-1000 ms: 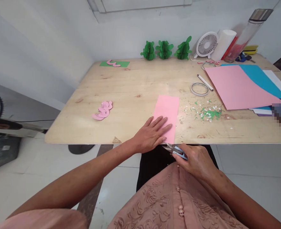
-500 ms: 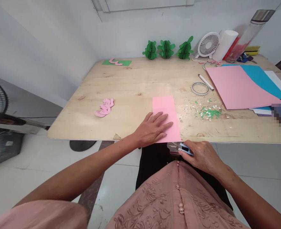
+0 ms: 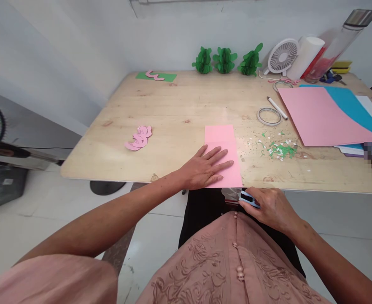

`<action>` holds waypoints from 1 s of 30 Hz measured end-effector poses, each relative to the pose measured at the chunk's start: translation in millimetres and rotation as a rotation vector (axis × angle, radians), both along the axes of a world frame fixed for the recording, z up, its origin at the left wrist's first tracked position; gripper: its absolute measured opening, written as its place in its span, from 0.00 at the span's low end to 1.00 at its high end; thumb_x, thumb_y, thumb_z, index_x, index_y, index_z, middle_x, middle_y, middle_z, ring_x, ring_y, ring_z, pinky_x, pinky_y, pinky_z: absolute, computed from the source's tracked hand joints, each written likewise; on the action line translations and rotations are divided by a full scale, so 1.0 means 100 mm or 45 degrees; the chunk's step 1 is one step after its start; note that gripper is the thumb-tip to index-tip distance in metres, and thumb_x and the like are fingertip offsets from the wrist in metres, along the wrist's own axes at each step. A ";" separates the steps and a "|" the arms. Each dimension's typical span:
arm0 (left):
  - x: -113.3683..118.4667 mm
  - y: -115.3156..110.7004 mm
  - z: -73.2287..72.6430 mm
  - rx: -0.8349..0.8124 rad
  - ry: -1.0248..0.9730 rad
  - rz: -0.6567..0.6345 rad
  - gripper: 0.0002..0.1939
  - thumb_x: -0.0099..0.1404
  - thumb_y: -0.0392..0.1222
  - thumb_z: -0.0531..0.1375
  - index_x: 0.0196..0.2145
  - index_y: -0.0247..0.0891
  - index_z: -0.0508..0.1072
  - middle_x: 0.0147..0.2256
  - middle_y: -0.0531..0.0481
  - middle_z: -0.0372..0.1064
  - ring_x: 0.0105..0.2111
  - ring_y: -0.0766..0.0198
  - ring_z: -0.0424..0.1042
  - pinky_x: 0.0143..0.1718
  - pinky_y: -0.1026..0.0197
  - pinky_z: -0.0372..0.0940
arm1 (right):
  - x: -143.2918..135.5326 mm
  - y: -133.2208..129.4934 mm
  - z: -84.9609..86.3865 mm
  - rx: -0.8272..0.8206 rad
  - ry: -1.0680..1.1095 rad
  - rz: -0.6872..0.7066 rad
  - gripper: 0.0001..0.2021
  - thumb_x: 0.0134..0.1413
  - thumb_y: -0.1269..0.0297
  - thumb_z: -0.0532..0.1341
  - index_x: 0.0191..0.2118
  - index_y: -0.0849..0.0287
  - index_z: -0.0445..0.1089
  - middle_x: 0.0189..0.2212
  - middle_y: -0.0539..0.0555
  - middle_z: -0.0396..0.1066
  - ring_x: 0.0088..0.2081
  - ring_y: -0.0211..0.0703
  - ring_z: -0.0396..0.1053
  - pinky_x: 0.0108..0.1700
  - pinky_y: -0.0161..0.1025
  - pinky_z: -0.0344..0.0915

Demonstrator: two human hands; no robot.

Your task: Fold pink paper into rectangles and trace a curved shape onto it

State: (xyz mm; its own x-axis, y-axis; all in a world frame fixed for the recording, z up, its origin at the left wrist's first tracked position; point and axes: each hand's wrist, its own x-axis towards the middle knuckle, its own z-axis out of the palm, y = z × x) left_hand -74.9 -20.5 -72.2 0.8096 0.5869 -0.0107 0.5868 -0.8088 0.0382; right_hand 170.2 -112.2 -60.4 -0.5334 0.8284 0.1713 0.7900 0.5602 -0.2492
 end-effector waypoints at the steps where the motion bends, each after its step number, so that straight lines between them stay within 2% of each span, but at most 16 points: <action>1: 0.00 0.00 0.00 0.001 -0.003 -0.001 0.27 0.71 0.55 0.40 0.66 0.51 0.45 0.67 0.51 0.39 0.67 0.56 0.39 0.64 0.45 0.35 | 0.00 0.00 0.00 0.008 -0.003 0.002 0.14 0.60 0.57 0.55 0.28 0.59 0.67 0.17 0.49 0.69 0.18 0.36 0.64 0.24 0.35 0.48; 9: 0.01 -0.01 0.02 -0.012 0.010 0.011 0.27 0.71 0.54 0.41 0.65 0.52 0.45 0.67 0.53 0.39 0.67 0.56 0.39 0.64 0.45 0.34 | -0.06 0.00 0.00 0.029 0.025 0.018 0.14 0.59 0.58 0.55 0.26 0.59 0.67 0.18 0.49 0.69 0.19 0.36 0.64 0.25 0.35 0.49; 21: -0.01 0.00 0.01 -0.010 -0.022 0.002 0.27 0.71 0.54 0.41 0.65 0.52 0.46 0.67 0.52 0.39 0.67 0.56 0.39 0.64 0.45 0.35 | -0.20 -0.07 -0.02 -0.087 0.089 -0.002 0.14 0.59 0.58 0.56 0.27 0.59 0.68 0.17 0.48 0.69 0.18 0.35 0.63 0.24 0.36 0.50; 25: -0.01 0.00 0.01 -0.025 -0.032 0.000 0.27 0.71 0.55 0.40 0.65 0.52 0.46 0.67 0.51 0.39 0.67 0.56 0.39 0.64 0.44 0.34 | -0.09 -0.16 -0.02 -0.074 0.100 -0.061 0.13 0.59 0.58 0.56 0.28 0.59 0.69 0.17 0.47 0.66 0.18 0.35 0.62 0.24 0.35 0.51; 30: -0.02 0.01 0.02 -0.090 -0.113 0.007 0.28 0.71 0.54 0.40 0.66 0.46 0.45 0.67 0.49 0.41 0.67 0.55 0.39 0.64 0.45 0.33 | 0.12 -0.30 -0.07 -0.021 0.215 -0.238 0.12 0.58 0.57 0.58 0.34 0.60 0.71 0.17 0.46 0.67 0.17 0.33 0.63 0.22 0.32 0.54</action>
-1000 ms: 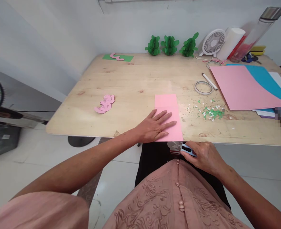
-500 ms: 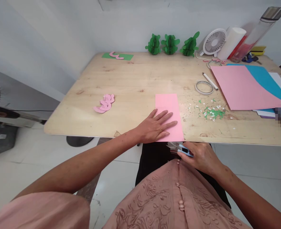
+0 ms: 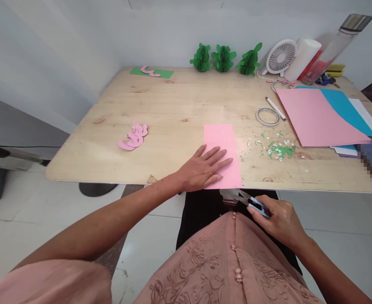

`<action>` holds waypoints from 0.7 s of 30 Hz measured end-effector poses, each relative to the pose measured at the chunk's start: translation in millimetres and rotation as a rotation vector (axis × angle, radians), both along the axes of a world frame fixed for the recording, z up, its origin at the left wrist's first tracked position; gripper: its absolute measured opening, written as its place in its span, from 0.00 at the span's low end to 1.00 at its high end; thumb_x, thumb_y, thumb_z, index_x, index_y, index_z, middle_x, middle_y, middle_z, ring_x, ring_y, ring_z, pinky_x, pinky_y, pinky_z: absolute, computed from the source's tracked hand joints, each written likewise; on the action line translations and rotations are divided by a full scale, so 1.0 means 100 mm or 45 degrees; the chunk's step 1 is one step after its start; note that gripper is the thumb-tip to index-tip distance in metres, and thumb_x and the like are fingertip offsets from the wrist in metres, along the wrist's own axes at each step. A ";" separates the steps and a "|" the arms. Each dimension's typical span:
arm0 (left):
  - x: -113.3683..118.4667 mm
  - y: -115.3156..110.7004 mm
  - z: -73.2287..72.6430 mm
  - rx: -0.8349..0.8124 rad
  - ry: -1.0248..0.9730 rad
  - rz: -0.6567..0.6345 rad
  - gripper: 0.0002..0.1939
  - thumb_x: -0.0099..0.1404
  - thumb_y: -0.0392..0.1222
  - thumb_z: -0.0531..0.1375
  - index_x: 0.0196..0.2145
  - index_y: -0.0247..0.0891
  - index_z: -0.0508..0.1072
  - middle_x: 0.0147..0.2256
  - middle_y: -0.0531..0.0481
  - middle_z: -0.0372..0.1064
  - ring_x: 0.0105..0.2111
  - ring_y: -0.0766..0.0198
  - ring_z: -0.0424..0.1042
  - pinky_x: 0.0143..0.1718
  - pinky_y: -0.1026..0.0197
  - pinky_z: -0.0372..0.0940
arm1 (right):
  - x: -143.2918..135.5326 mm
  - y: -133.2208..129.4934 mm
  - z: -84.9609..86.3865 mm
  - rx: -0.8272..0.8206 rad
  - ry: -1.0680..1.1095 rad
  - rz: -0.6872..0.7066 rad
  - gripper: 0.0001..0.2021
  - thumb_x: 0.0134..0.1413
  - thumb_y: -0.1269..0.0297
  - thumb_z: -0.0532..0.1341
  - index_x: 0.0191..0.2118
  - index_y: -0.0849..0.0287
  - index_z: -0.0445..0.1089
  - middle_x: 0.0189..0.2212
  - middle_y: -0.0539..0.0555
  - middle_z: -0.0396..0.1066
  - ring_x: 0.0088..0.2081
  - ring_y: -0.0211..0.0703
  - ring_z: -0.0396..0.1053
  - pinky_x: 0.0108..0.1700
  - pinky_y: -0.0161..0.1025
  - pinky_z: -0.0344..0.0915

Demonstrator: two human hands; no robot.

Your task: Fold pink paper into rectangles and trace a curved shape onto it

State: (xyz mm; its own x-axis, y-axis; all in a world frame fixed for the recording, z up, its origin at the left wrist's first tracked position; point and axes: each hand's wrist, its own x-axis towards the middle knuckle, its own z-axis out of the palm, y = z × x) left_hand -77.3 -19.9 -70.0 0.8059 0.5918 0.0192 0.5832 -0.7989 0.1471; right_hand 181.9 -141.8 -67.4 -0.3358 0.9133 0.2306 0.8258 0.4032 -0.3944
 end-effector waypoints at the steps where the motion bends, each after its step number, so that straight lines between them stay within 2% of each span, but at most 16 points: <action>1: -0.01 0.00 0.01 -0.026 -0.038 0.010 0.28 0.71 0.53 0.40 0.66 0.44 0.45 0.67 0.48 0.42 0.67 0.55 0.39 0.64 0.46 0.33 | 0.02 -0.01 -0.01 0.003 0.027 -0.029 0.12 0.58 0.57 0.58 0.34 0.60 0.71 0.17 0.46 0.67 0.17 0.32 0.63 0.22 0.31 0.54; 4: -0.04 0.01 0.02 -0.097 -0.197 0.050 0.29 0.71 0.53 0.44 0.65 0.40 0.47 0.64 0.45 0.49 0.66 0.54 0.42 0.64 0.48 0.37 | 0.04 -0.01 -0.03 -0.026 0.088 -0.088 0.12 0.58 0.57 0.58 0.34 0.60 0.71 0.18 0.46 0.68 0.17 0.32 0.63 0.22 0.30 0.55; 9: -0.03 0.01 0.06 -0.125 -0.359 0.107 0.32 0.63 0.56 0.55 0.59 0.36 0.58 0.54 0.39 0.62 0.55 0.50 0.57 0.59 0.47 0.49 | 0.06 0.04 0.01 -0.137 0.129 -0.170 0.11 0.57 0.56 0.58 0.34 0.59 0.71 0.18 0.45 0.68 0.18 0.33 0.63 0.23 0.30 0.57; 11: 0.01 0.01 0.10 -0.122 -0.321 0.162 0.31 0.58 0.56 0.60 0.54 0.35 0.62 0.49 0.39 0.64 0.50 0.50 0.60 0.55 0.47 0.52 | 0.06 0.04 0.03 -0.181 0.151 -0.194 0.11 0.57 0.56 0.58 0.33 0.58 0.71 0.18 0.45 0.67 0.18 0.33 0.63 0.23 0.30 0.57; 15: 0.11 -0.01 0.22 -0.160 -0.190 0.262 0.23 0.53 0.53 0.64 0.44 0.39 0.67 0.44 0.44 0.65 0.46 0.51 0.61 0.52 0.47 0.53 | 0.07 0.03 0.02 -0.227 0.163 -0.204 0.11 0.57 0.56 0.58 0.33 0.58 0.71 0.18 0.45 0.67 0.18 0.33 0.63 0.23 0.30 0.57; 21: 0.22 0.02 0.39 -0.321 -0.009 0.393 0.17 0.53 0.48 0.63 0.39 0.40 0.67 0.41 0.46 0.66 0.43 0.53 0.62 0.47 0.51 0.56 | 0.08 0.02 0.00 -0.238 0.170 -0.221 0.12 0.57 0.55 0.57 0.33 0.58 0.71 0.18 0.45 0.67 0.18 0.33 0.62 0.23 0.30 0.56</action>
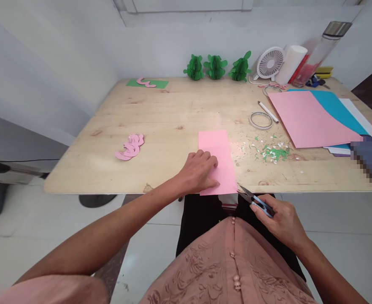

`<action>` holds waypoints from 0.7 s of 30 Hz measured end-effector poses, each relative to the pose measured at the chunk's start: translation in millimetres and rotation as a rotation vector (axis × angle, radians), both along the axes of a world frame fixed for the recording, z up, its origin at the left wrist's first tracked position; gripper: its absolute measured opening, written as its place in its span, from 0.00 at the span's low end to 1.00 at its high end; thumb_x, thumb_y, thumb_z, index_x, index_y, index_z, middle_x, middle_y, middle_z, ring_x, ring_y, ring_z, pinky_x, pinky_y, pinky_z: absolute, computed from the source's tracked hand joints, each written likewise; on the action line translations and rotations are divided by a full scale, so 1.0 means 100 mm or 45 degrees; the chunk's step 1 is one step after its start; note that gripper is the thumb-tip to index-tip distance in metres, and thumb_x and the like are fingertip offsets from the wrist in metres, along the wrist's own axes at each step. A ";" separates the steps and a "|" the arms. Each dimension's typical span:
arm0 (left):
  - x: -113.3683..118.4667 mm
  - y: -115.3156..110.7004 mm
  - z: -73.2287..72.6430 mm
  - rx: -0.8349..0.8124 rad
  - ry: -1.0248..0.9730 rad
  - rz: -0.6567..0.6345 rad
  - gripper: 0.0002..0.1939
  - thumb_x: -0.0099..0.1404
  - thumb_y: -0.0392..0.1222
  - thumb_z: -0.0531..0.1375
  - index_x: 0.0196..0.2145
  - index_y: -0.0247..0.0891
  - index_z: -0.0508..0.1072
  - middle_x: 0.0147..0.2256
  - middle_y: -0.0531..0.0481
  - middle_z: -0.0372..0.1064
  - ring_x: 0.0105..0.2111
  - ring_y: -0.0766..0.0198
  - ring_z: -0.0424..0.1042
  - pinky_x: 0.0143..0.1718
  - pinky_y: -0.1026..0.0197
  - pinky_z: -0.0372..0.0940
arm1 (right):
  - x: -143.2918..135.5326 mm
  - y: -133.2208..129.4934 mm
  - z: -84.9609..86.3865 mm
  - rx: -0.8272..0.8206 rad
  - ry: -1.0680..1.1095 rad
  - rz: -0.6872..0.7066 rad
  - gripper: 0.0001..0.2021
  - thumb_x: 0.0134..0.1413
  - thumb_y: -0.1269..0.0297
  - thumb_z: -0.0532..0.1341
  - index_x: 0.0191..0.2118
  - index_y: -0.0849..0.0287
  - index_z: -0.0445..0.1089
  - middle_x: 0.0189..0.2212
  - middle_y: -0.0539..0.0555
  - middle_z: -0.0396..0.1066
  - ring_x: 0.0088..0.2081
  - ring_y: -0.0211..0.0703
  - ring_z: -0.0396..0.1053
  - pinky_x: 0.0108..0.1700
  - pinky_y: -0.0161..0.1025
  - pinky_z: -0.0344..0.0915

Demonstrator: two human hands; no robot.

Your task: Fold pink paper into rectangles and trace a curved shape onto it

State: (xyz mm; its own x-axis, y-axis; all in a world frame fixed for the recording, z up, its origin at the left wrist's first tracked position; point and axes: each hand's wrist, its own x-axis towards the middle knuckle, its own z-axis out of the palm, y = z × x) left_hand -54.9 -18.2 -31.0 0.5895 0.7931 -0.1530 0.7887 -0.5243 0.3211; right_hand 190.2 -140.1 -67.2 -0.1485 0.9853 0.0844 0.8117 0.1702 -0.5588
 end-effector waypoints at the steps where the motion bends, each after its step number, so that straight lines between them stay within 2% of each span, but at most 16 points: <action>1: 0.01 0.01 0.02 -0.013 0.011 0.009 0.16 0.53 0.48 0.63 0.39 0.40 0.67 0.41 0.46 0.66 0.42 0.53 0.62 0.46 0.52 0.56 | 0.00 0.00 0.00 -0.002 -0.001 -0.002 0.12 0.57 0.54 0.57 0.33 0.58 0.71 0.18 0.45 0.67 0.18 0.33 0.62 0.23 0.30 0.56; 6: 0.03 0.02 0.04 -0.052 0.039 0.039 0.13 0.54 0.47 0.61 0.36 0.40 0.67 0.40 0.46 0.67 0.41 0.54 0.63 0.43 0.53 0.56 | 0.01 0.00 0.00 -0.006 -0.002 -0.030 0.13 0.57 0.54 0.57 0.33 0.58 0.71 0.18 0.45 0.66 0.18 0.33 0.62 0.23 0.30 0.56; 13: 0.04 0.00 0.03 -0.088 0.056 0.075 0.15 0.55 0.46 0.59 0.40 0.40 0.65 0.41 0.47 0.68 0.41 0.55 0.65 0.44 0.52 0.55 | 0.00 0.01 0.01 -0.022 -0.003 -0.047 0.14 0.57 0.53 0.56 0.32 0.58 0.71 0.17 0.45 0.66 0.18 0.34 0.62 0.23 0.31 0.56; 21: 0.08 0.05 0.08 -0.152 0.067 0.081 0.12 0.52 0.46 0.61 0.32 0.40 0.64 0.35 0.49 0.68 0.38 0.54 0.65 0.41 0.52 0.56 | -0.01 0.02 0.03 -0.006 0.011 -0.041 0.14 0.57 0.53 0.56 0.32 0.58 0.71 0.17 0.46 0.66 0.18 0.34 0.62 0.23 0.30 0.57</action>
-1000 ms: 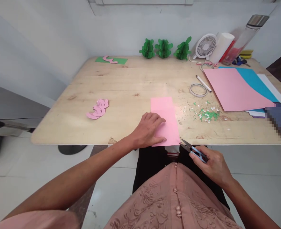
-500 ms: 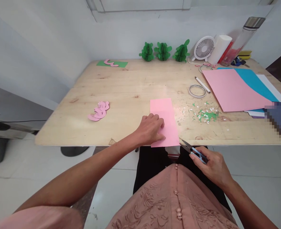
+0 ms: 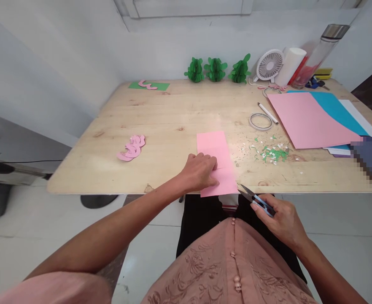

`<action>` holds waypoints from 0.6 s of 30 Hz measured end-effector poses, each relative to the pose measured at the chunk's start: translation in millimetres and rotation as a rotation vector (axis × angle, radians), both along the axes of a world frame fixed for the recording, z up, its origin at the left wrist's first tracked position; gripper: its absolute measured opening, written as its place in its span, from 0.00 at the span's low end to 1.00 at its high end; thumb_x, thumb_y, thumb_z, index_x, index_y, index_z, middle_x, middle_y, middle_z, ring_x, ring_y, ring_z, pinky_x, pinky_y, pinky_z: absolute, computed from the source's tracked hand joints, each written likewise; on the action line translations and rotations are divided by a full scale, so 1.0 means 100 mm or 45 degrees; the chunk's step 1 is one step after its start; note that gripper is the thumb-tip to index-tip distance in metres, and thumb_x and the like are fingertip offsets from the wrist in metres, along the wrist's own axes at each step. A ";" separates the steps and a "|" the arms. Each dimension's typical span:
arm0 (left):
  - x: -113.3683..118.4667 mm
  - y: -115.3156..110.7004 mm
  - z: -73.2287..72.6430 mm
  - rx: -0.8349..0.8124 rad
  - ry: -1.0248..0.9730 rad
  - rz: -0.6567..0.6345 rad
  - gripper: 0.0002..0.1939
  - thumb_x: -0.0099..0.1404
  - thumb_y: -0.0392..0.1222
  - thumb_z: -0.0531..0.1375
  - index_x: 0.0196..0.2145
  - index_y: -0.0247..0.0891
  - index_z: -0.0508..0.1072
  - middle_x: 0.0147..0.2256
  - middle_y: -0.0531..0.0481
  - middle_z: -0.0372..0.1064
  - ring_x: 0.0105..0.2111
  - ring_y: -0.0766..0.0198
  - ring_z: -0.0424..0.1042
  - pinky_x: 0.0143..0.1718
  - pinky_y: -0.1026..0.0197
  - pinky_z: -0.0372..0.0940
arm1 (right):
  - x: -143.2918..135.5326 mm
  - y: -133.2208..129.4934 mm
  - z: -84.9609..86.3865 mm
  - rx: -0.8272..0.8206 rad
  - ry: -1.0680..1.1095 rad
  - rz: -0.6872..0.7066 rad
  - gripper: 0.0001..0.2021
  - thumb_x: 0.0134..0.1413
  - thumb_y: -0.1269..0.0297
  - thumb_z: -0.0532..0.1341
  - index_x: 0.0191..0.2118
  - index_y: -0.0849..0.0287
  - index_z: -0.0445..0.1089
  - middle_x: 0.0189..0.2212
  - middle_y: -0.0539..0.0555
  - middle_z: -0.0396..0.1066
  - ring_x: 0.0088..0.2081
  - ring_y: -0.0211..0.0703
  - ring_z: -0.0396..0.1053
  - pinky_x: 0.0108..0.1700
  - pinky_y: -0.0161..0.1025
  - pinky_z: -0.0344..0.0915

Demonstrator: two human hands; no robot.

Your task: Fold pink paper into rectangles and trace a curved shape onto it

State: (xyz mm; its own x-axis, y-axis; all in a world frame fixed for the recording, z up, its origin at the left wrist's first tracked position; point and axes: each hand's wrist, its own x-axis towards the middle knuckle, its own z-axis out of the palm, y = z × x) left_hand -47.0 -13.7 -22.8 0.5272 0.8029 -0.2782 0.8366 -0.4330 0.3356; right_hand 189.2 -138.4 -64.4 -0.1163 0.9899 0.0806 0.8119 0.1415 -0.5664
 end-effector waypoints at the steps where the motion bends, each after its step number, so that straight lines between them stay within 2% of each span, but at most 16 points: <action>1: 0.00 0.00 0.00 -0.001 -0.009 0.004 0.12 0.52 0.47 0.61 0.32 0.40 0.63 0.35 0.48 0.68 0.38 0.54 0.65 0.41 0.53 0.56 | 0.00 0.00 0.00 0.005 -0.001 -0.004 0.14 0.57 0.53 0.56 0.32 0.58 0.71 0.17 0.46 0.66 0.18 0.34 0.62 0.23 0.30 0.57; 10: -0.04 -0.09 -0.06 -0.027 -0.208 0.061 0.15 0.56 0.37 0.56 0.43 0.40 0.63 0.38 0.49 0.70 0.42 0.56 0.67 0.50 0.48 0.55 | 0.03 0.02 -0.01 -0.002 -0.004 -0.007 0.14 0.56 0.52 0.56 0.32 0.58 0.71 0.18 0.47 0.68 0.18 0.35 0.63 0.23 0.31 0.58; 14: -0.08 -0.10 -0.02 -0.074 -0.307 0.053 0.04 0.59 0.36 0.54 0.33 0.41 0.68 0.35 0.52 0.72 0.40 0.58 0.69 0.49 0.50 0.58 | 0.05 0.02 0.00 0.008 0.004 -0.008 0.14 0.56 0.52 0.57 0.32 0.58 0.72 0.18 0.47 0.68 0.18 0.35 0.63 0.23 0.31 0.58; 18: -0.18 -0.13 -0.01 -0.201 -0.493 0.022 0.05 0.60 0.37 0.54 0.31 0.41 0.69 0.35 0.52 0.72 0.41 0.59 0.69 0.45 0.54 0.62 | 0.06 0.01 0.02 -0.017 0.036 -0.029 0.14 0.56 0.53 0.56 0.32 0.58 0.72 0.18 0.46 0.67 0.19 0.34 0.63 0.23 0.30 0.59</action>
